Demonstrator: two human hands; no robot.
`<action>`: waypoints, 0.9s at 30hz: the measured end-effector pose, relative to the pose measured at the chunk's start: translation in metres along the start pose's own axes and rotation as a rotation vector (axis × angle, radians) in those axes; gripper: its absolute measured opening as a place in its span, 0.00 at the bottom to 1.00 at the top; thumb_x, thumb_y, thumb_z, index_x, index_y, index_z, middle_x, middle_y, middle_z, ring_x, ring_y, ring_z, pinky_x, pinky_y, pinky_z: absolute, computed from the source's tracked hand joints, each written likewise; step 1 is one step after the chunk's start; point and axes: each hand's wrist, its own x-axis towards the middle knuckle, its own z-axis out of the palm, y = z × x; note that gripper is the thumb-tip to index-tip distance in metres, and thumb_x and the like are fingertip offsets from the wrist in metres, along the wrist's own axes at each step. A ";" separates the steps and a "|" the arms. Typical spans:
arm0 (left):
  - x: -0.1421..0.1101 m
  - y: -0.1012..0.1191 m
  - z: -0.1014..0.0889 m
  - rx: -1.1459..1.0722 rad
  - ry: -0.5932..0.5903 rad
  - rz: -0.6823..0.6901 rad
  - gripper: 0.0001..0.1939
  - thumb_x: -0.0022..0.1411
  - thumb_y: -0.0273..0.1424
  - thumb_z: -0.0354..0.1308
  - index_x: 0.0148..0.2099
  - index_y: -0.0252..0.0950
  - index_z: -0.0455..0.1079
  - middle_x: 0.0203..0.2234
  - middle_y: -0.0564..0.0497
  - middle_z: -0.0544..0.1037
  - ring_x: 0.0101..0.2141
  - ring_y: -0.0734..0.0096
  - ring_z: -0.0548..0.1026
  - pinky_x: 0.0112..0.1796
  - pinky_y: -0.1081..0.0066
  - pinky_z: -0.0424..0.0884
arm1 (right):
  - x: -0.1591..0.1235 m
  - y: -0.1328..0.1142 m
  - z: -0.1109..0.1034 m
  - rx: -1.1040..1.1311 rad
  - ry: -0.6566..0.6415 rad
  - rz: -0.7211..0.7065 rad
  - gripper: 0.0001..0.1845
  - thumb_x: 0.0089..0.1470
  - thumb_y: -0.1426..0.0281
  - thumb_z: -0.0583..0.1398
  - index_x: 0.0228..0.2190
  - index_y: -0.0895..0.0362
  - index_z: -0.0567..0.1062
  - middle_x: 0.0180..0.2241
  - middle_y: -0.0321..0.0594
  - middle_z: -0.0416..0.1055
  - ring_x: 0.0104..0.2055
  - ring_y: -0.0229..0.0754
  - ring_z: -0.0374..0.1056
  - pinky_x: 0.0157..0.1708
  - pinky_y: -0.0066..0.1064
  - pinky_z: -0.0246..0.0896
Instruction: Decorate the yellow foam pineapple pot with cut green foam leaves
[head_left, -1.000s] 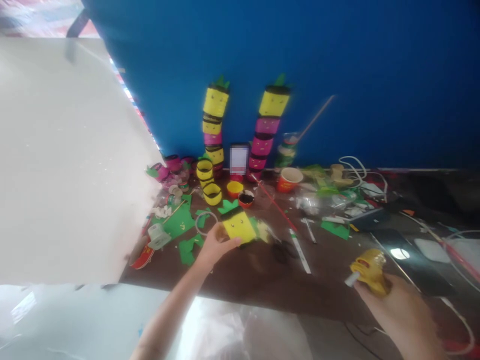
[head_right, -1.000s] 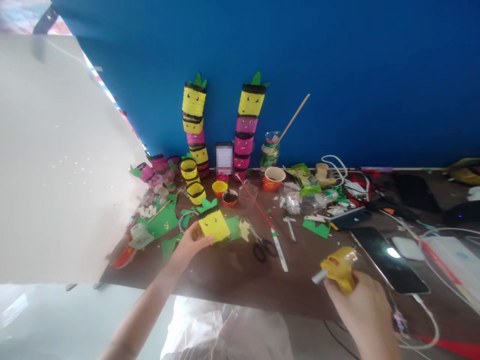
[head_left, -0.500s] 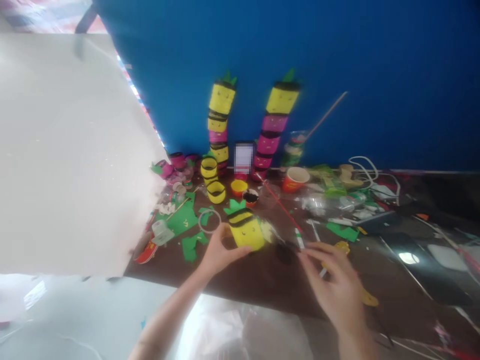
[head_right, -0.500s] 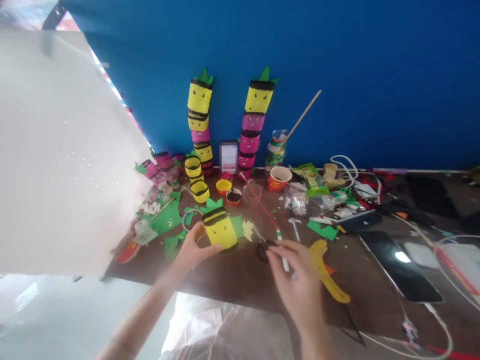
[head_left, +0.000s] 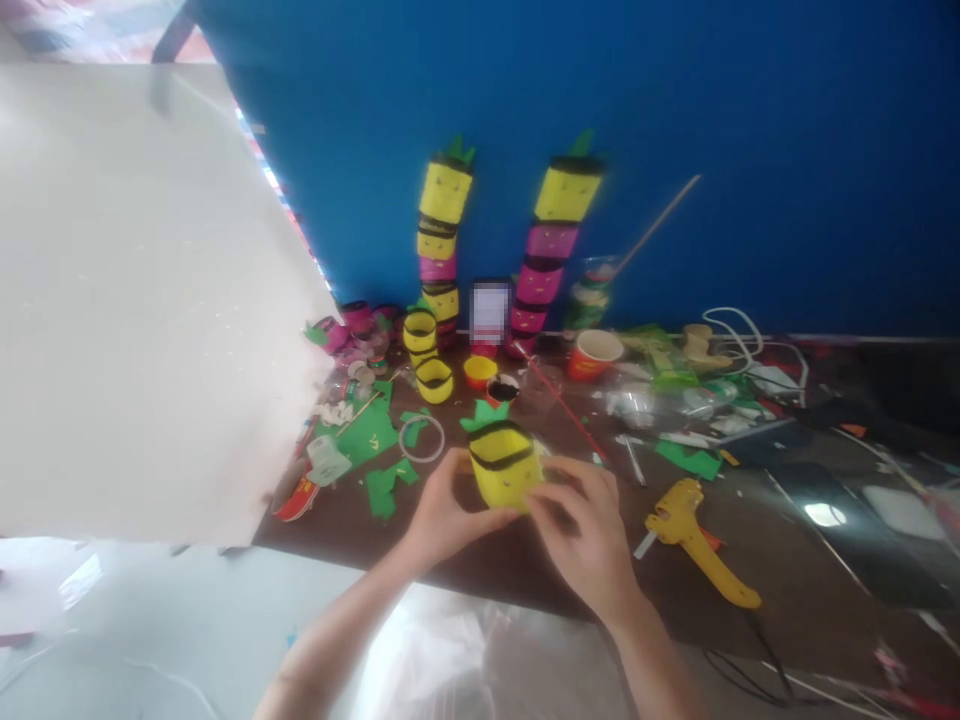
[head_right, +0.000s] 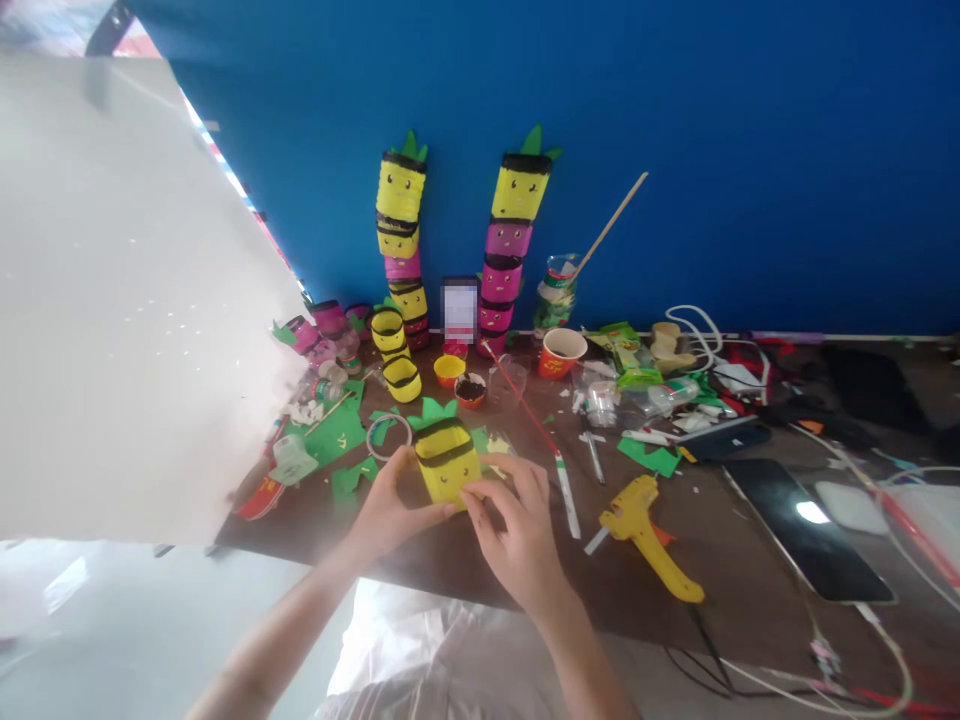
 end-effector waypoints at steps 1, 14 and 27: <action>0.000 -0.001 0.000 -0.003 -0.001 -0.001 0.29 0.37 0.40 0.69 0.43 0.39 0.66 0.38 0.50 0.74 0.41 0.60 0.71 0.43 0.63 0.65 | 0.000 0.000 0.000 0.002 -0.002 0.005 0.06 0.50 0.76 0.59 0.30 0.53 0.70 0.40 0.42 0.67 0.41 0.45 0.62 0.40 0.40 0.59; 0.000 -0.002 0.000 -0.011 -0.040 0.006 0.29 0.39 0.41 0.68 0.44 0.37 0.65 0.39 0.49 0.74 0.41 0.61 0.71 0.43 0.63 0.65 | -0.007 0.002 -0.004 0.091 0.051 0.055 0.07 0.46 0.75 0.61 0.30 0.54 0.69 0.38 0.42 0.68 0.40 0.46 0.65 0.39 0.40 0.60; -0.001 -0.003 0.000 0.001 -0.040 0.015 0.30 0.39 0.41 0.68 0.45 0.38 0.65 0.40 0.48 0.73 0.42 0.60 0.71 0.44 0.63 0.65 | -0.006 0.002 -0.006 0.164 0.106 0.036 0.12 0.43 0.80 0.62 0.31 0.54 0.72 0.33 0.40 0.70 0.38 0.45 0.66 0.37 0.40 0.63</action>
